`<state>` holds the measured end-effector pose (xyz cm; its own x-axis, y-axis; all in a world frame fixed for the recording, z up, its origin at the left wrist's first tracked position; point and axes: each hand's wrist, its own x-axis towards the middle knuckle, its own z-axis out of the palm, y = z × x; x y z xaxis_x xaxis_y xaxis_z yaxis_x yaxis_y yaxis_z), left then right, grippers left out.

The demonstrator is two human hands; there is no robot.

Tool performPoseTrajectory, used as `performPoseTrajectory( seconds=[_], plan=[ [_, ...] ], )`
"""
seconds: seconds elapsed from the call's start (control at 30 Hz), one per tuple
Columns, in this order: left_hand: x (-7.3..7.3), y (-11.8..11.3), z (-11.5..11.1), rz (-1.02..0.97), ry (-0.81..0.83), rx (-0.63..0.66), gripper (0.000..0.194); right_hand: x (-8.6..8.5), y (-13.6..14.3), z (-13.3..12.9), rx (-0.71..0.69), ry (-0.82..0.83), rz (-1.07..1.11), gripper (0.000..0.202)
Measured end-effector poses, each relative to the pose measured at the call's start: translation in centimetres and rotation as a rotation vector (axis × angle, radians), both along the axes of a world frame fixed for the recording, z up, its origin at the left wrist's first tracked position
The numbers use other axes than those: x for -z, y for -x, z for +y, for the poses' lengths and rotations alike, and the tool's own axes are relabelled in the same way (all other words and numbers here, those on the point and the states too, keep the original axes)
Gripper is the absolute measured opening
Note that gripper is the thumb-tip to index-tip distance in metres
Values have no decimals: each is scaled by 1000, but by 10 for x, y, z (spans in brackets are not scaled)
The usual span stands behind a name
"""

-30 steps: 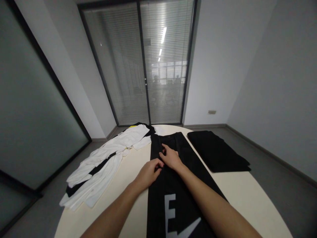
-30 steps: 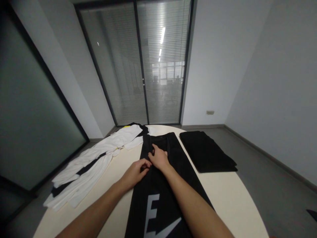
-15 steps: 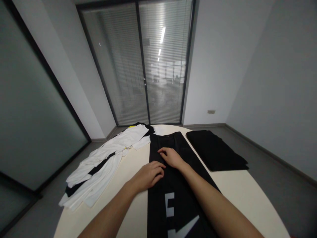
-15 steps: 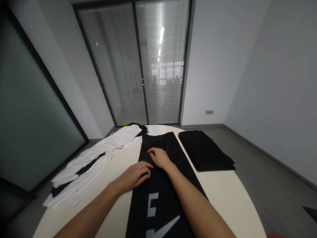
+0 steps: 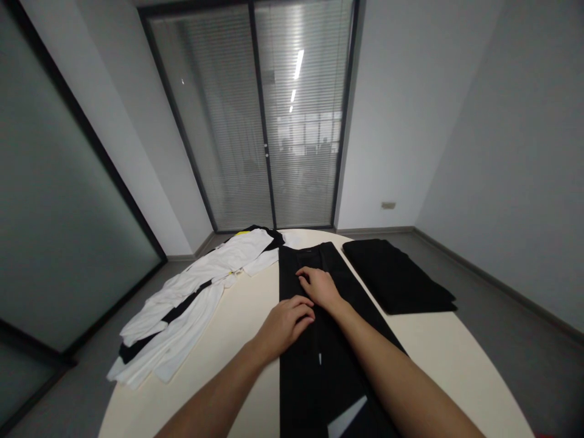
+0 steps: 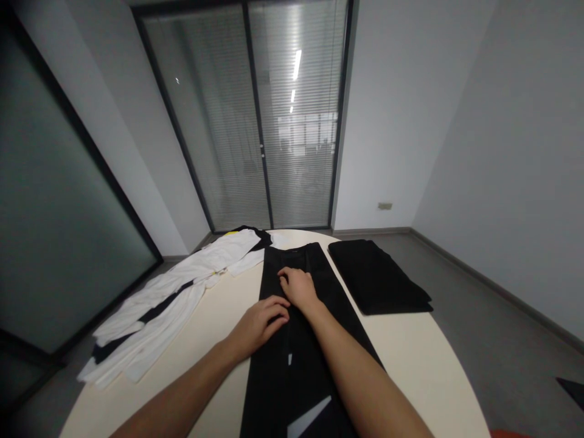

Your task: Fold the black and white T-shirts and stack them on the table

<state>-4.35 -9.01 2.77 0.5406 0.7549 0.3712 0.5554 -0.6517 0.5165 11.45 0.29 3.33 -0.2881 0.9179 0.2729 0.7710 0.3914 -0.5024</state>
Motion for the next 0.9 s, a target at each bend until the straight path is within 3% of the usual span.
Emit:
performPoseTrajectory(
  seconds=[0.1,0.23,0.37,0.6,0.73,0.9],
  plan=[
    [-2,-4,1,-48,-2,-42,11,-2,-1,0,80,-2,4,23],
    [-1,-5,-1,-21,6,1,14,0,-2,0,144,6,-42,23],
    [3,2,-6,53,15,101,35,8,-3,2,169,35,-28,23],
    [2,3,-11,125,-59,40,34,8,-29,31,47,241,254,24],
    [1,0,-11,137,-100,33,37,7,-46,40,60,286,252,21],
    [-8,-1,-11,271,-141,178,37,9,-47,33,-5,309,210,30]
  ],
)
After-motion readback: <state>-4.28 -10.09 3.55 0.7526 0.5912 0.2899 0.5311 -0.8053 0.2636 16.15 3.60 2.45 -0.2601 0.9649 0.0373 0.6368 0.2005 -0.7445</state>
